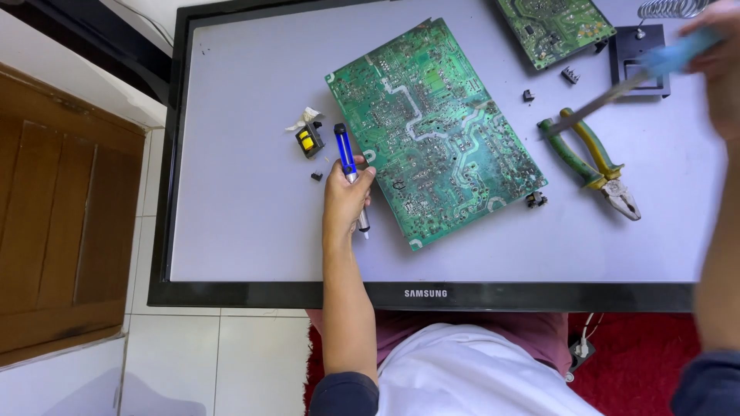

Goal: Using a soldering iron and a manual desoldering pump to remove solder from components on a printed circuit board.

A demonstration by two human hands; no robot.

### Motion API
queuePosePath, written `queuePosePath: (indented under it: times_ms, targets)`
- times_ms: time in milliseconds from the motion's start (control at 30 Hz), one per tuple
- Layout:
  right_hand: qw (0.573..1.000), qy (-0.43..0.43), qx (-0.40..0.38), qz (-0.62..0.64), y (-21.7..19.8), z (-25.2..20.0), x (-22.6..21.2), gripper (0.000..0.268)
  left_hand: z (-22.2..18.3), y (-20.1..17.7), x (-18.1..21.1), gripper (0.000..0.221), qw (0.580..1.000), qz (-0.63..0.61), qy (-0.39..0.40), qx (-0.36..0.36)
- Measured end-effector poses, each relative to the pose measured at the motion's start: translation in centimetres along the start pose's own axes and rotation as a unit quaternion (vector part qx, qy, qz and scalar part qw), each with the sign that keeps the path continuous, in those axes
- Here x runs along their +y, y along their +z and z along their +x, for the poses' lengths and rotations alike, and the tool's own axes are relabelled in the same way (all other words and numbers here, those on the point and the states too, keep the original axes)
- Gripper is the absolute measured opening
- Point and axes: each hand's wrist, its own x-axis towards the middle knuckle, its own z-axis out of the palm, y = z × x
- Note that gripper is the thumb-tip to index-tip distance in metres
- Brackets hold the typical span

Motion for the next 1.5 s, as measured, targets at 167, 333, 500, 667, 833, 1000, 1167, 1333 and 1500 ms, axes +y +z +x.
queuePosePath:
  times_ms: [167, 333, 500, 667, 833, 1000, 1167, 1333, 1500]
  targets:
    - [0.986, -0.084, -0.021, 0.141, 12.2, -6.0, 3.7, 0.021, 0.1, -0.1, -0.1, 0.031, 1.0, -0.002, 0.005, -0.001]
    - [0.99, -0.13, -0.05, 0.022, 17.3, -12.6, 1.2, 0.018, 0.0, -0.1, -0.2, 0.029, 1.0, 0.011, 0.009, 0.004]
    - [0.98, -0.188, -0.07, 0.015, 18.2, -13.6, -0.2, 0.017, -0.4, 0.2, 0.8, 0.027, 0.999, 0.015, 0.033, 0.005]
    - [0.969, -0.229, -0.087, -0.034, 18.8, -13.7, -1.9, 0.017, -0.6, 0.3, 1.1, 0.026, 0.999, 0.011, 0.045, 0.017]
    - [0.957, -0.243, -0.134, -0.079, 19.3, -13.0, -4.2, 0.016, 0.0, 0.6, -0.4, 0.03, 0.997, 0.057, 0.055, 0.019]
    - [0.944, -0.258, -0.158, -0.131, 20.0, -11.9, -5.9, 0.012, -0.1, 0.6, -0.1, 0.029, 0.995, 0.08, 0.048, 0.021]
    - [0.915, -0.2, -0.217, -0.276, 21.3, -10.8, -9.9, 0.02, -1.1, 0.7, 2.3, 0.025, 0.997, 0.076, -0.009, -0.009]
    - [0.875, -0.142, -0.281, -0.367, 23.5, -10.2, -12.8, 0.015, -1.5, 0.7, 2.8, 0.025, 0.996, 0.083, -0.011, -0.011]
    - [0.82, -0.224, -0.329, -0.411, 24.8, -10.6, -13.4, 0.03, -1.8, 0.8, 3.8, 0.024, 0.995, 0.093, -0.021, -0.004]
